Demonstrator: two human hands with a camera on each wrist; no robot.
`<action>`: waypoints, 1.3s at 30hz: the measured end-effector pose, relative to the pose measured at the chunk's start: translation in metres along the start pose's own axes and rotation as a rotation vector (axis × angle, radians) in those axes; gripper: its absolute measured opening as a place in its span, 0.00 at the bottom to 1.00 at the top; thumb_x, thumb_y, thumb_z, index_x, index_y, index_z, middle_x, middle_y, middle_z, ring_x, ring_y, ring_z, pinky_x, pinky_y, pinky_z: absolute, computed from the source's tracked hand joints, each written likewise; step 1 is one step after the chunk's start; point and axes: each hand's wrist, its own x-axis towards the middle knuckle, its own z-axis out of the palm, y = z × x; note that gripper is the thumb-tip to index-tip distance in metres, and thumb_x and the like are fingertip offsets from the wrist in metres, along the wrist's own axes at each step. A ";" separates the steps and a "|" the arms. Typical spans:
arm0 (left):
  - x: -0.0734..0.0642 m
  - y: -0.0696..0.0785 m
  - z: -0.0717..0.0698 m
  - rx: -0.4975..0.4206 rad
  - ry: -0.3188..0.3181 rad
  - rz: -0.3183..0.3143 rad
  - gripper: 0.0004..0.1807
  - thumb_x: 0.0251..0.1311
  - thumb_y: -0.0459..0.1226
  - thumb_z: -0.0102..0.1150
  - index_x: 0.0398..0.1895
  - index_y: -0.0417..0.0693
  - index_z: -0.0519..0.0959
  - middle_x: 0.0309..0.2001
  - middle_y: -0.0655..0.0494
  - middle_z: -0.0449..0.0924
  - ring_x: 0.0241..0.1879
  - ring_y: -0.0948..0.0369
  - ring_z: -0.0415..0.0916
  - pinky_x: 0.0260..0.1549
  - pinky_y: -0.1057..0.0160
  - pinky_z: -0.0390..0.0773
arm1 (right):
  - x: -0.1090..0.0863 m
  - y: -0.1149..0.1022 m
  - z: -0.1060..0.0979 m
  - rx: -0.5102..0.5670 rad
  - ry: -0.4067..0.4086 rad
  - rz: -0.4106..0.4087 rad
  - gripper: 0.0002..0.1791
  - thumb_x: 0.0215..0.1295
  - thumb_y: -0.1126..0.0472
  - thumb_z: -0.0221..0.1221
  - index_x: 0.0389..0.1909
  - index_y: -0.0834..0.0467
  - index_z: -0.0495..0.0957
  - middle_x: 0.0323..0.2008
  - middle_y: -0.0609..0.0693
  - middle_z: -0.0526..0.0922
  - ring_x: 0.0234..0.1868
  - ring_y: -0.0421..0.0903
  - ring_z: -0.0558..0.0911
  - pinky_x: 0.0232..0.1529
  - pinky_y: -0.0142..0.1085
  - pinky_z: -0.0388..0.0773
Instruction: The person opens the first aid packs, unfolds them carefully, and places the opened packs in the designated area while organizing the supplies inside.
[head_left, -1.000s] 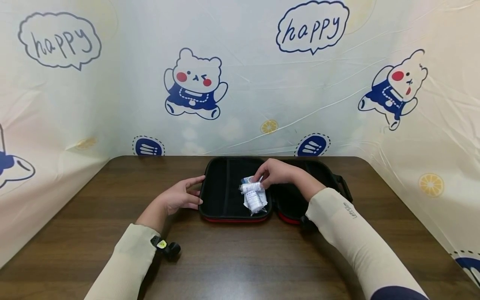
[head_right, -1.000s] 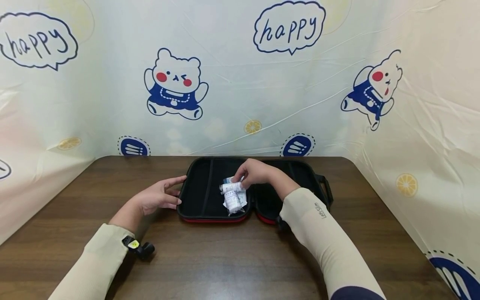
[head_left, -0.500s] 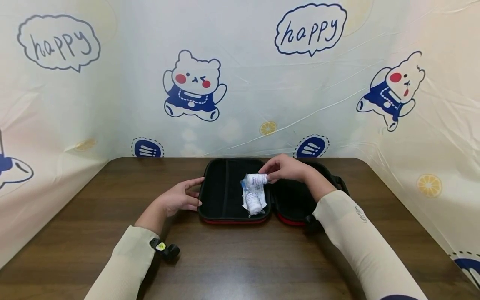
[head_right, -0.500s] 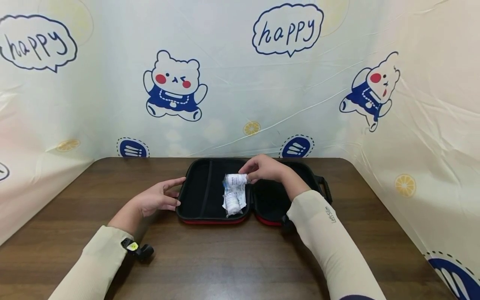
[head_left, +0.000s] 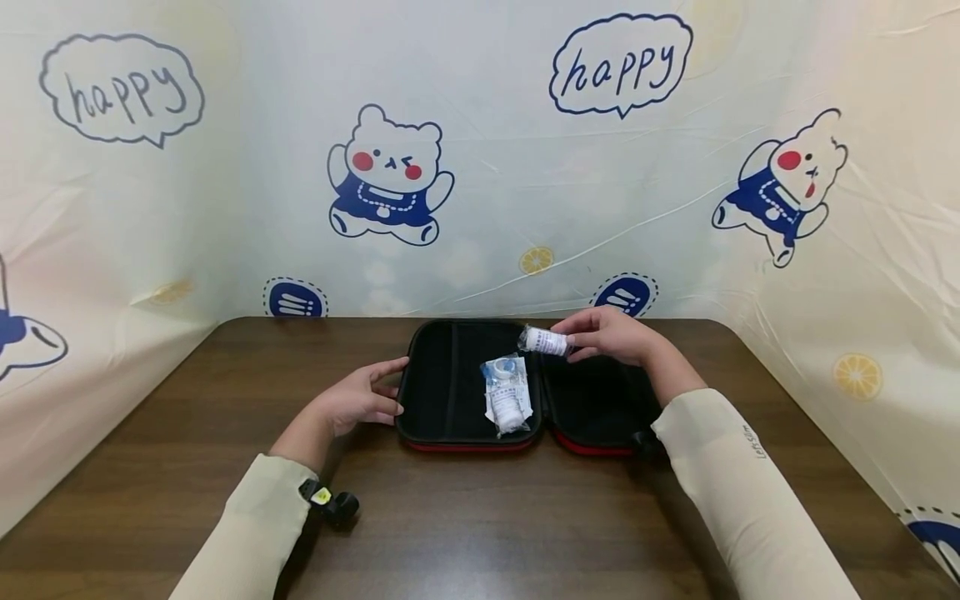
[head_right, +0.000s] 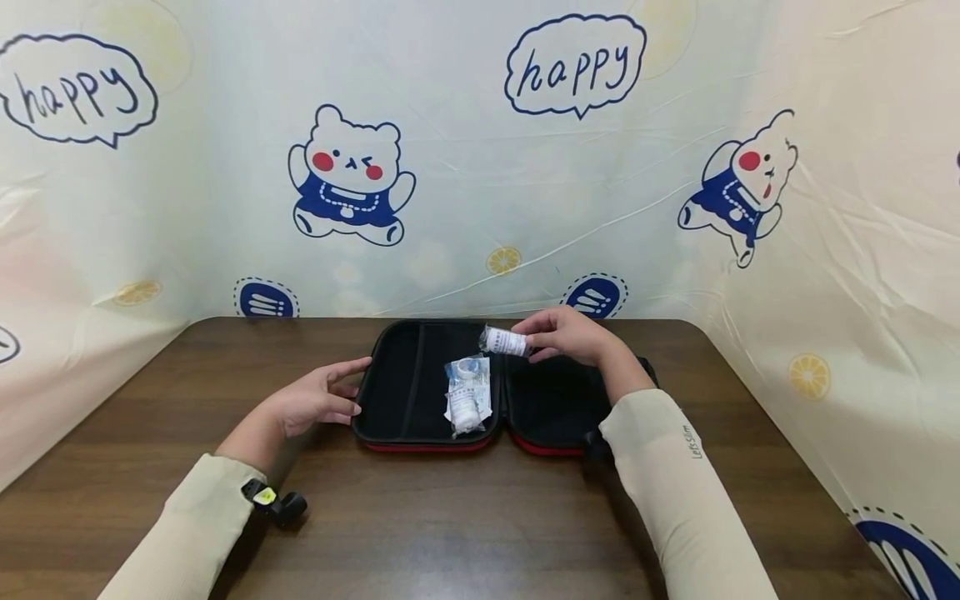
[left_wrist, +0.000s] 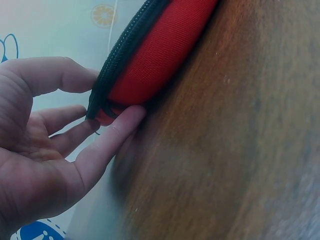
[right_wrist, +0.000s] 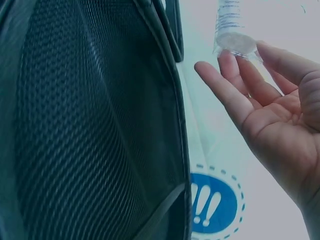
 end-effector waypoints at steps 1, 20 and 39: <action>0.000 0.000 0.000 0.002 0.002 -0.001 0.47 0.56 0.24 0.60 0.78 0.46 0.49 0.68 0.30 0.54 0.61 0.42 0.65 0.47 0.56 0.81 | -0.001 0.003 -0.002 0.020 0.006 0.001 0.19 0.70 0.68 0.55 0.59 0.69 0.73 0.58 0.64 0.73 0.52 0.56 0.78 0.53 0.52 0.77; 0.000 0.001 0.001 0.010 0.010 -0.003 0.47 0.56 0.24 0.61 0.78 0.47 0.49 0.69 0.30 0.52 0.62 0.41 0.63 0.47 0.56 0.81 | -0.021 0.036 -0.036 0.198 0.233 0.018 0.23 0.73 0.65 0.53 0.62 0.74 0.65 0.57 0.65 0.67 0.45 0.50 0.78 0.49 0.44 0.80; 0.003 -0.001 -0.001 0.004 0.004 -0.017 0.48 0.56 0.23 0.60 0.78 0.48 0.49 0.70 0.31 0.50 0.65 0.40 0.59 0.47 0.57 0.81 | -0.042 0.048 -0.061 0.118 0.427 0.074 0.27 0.70 0.64 0.56 0.66 0.71 0.63 0.62 0.70 0.66 0.42 0.45 0.82 0.52 0.41 0.78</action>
